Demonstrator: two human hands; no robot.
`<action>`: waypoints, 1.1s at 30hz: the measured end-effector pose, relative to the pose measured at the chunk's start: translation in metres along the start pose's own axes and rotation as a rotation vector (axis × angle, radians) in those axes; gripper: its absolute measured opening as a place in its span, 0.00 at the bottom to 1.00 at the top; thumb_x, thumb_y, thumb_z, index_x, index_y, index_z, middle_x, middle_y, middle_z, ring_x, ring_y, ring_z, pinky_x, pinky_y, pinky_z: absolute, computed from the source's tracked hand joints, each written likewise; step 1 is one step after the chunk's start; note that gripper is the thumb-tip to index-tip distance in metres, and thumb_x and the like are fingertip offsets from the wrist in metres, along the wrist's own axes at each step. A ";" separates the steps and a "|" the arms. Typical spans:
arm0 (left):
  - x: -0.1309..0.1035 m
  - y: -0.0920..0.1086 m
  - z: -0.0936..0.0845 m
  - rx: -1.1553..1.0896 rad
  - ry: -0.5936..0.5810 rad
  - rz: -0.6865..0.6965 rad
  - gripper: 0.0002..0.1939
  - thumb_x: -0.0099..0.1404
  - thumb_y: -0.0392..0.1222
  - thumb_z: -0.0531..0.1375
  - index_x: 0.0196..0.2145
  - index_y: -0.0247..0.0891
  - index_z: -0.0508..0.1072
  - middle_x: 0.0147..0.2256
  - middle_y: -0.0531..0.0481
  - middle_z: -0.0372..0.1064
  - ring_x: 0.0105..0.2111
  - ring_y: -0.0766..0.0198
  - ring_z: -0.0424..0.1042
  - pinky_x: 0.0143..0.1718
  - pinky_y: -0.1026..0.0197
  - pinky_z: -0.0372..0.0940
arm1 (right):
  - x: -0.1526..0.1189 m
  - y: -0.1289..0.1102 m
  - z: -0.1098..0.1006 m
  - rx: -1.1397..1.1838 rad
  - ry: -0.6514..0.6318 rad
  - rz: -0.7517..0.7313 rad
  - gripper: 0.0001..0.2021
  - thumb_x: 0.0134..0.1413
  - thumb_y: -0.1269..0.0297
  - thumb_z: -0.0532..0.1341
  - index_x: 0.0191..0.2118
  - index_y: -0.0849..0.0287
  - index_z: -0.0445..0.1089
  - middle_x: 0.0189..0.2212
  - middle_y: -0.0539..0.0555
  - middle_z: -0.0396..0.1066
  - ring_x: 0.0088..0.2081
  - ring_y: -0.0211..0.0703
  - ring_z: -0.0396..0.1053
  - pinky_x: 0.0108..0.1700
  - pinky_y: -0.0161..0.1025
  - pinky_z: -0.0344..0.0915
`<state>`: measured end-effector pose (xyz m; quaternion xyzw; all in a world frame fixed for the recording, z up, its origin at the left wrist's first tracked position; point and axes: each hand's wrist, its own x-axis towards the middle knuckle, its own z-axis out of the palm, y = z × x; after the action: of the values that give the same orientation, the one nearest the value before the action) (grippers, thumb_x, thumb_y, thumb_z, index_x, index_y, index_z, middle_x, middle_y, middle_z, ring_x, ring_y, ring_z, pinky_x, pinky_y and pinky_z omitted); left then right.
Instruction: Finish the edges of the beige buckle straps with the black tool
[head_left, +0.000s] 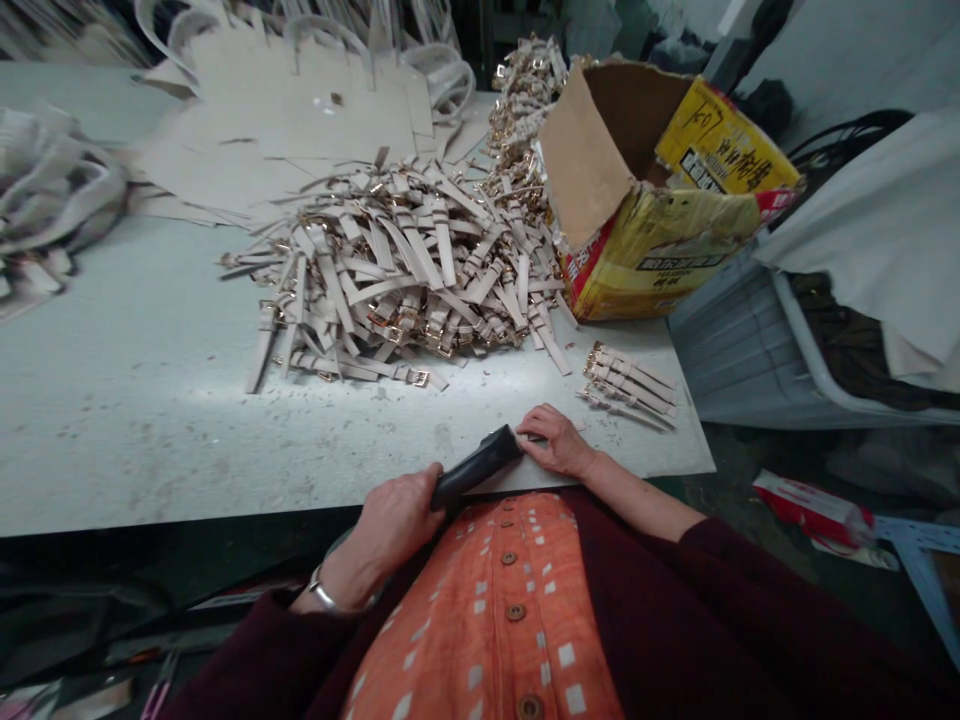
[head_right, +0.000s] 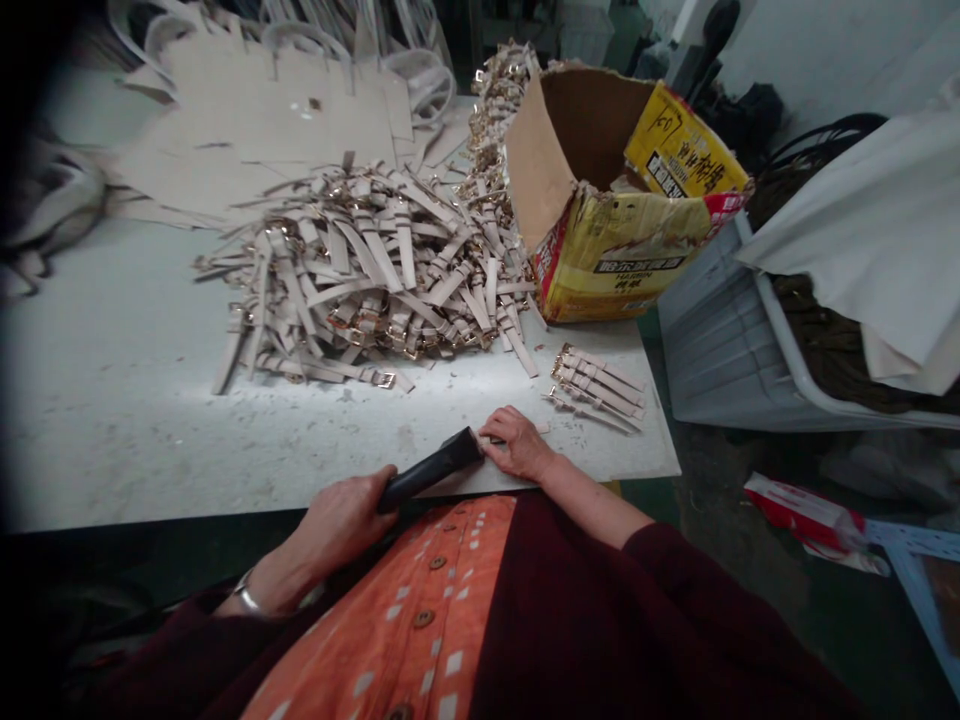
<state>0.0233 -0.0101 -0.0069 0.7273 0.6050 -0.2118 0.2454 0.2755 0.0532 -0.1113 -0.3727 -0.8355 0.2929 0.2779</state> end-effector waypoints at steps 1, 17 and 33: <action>0.000 -0.003 0.002 -0.013 -0.008 -0.026 0.15 0.57 0.40 0.51 0.43 0.40 0.64 0.33 0.45 0.72 0.35 0.58 0.72 0.33 0.61 0.61 | 0.000 0.000 0.000 -0.009 0.000 0.000 0.06 0.51 0.67 0.60 0.37 0.58 0.69 0.32 0.55 0.66 0.37 0.43 0.61 0.40 0.40 0.60; -0.016 -0.021 -0.008 0.019 0.011 -0.070 0.14 0.58 0.44 0.50 0.42 0.42 0.64 0.33 0.47 0.73 0.34 0.59 0.72 0.30 0.63 0.59 | -0.001 -0.012 0.005 -0.143 0.017 0.077 0.08 0.50 0.69 0.59 0.38 0.59 0.70 0.33 0.55 0.64 0.38 0.44 0.59 0.40 0.40 0.57; 0.005 0.010 -0.035 0.158 -0.069 0.001 0.15 0.54 0.41 0.52 0.41 0.38 0.66 0.35 0.43 0.72 0.36 0.56 0.72 0.35 0.58 0.63 | -0.007 0.002 -0.010 0.115 -0.035 0.042 0.29 0.47 0.74 0.60 0.57 0.58 0.56 0.38 0.53 0.69 0.41 0.43 0.64 0.46 0.42 0.61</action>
<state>0.0348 0.0141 0.0186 0.7368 0.5773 -0.2839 0.2079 0.2873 0.0514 -0.1072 -0.3682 -0.8141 0.3526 0.2780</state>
